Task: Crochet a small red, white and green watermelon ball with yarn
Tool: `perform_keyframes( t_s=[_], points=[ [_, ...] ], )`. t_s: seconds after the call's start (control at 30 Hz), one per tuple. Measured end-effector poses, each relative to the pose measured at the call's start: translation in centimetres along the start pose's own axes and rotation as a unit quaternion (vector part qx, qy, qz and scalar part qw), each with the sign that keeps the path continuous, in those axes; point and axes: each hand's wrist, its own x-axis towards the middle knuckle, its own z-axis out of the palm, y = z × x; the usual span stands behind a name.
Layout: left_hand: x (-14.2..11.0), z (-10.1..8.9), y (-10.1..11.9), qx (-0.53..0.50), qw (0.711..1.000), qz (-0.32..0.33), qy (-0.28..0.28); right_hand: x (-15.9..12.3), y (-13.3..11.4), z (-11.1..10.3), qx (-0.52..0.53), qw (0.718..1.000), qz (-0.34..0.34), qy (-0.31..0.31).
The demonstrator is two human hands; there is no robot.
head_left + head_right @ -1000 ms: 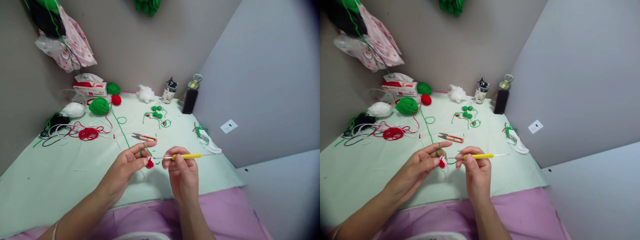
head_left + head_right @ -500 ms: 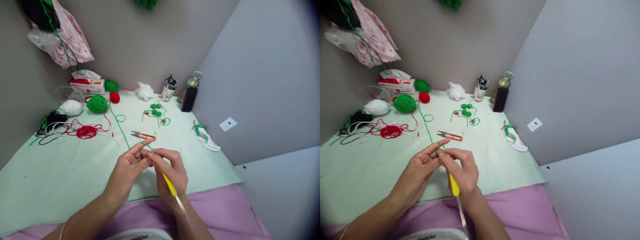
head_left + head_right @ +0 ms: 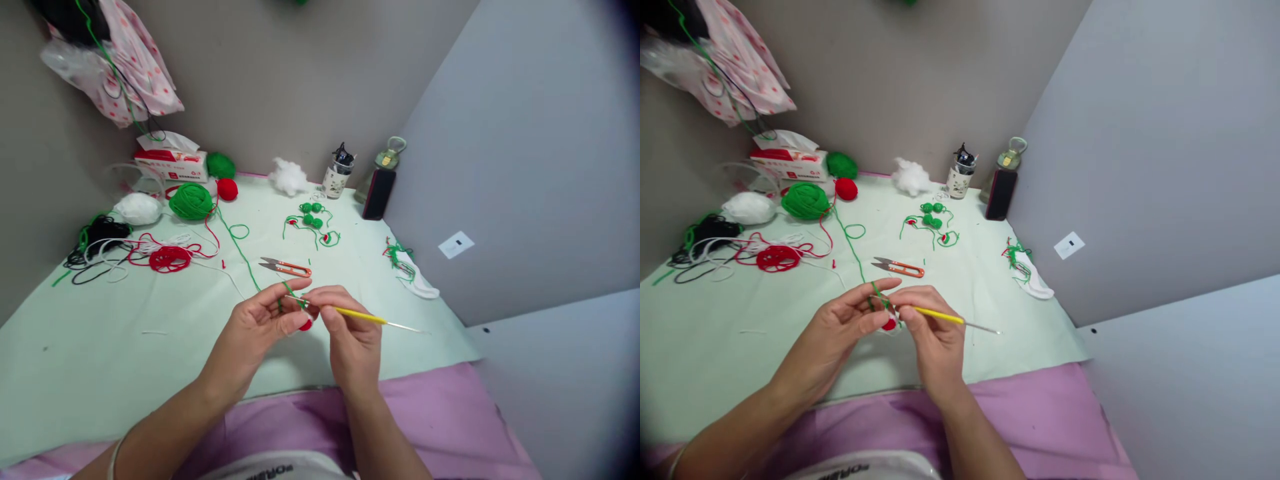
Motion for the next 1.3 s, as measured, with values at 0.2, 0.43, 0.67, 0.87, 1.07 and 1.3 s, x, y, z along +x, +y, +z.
perform_keyframes(
  t_s=[0.2,0.43,0.67,0.87,1.07,1.3],
  points=[
    [0.0,-0.4,0.0,0.032,0.999,0.002,0.007,0.3,0.2,-0.5,0.064,0.995,0.068,0.016],
    [-0.4,-0.5,0.3,0.049,0.998,0.014,0.025,0.5,-0.3,-0.6,0.059,0.998,0.037,0.007],
    [-0.5,-0.6,0.4,0.080,0.996,0.030,0.037,0.1,-0.7,-0.8,-0.008,1.000,-0.023,-0.017],
    [-0.5,-0.3,0.6,0.110,0.992,0.050,0.047,-0.3,-1.1,-0.7,-0.097,0.992,-0.085,-0.013],
    [-0.9,0.2,0.8,0.174,0.973,0.114,0.096,-0.9,-1.7,-0.9,-0.244,0.947,-0.198,-0.072],
    [-1.2,0.4,0.6,0.210,0.954,0.174,0.127,-1.6,-1.6,-0.3,-0.350,0.894,-0.267,-0.078]
  ],
)
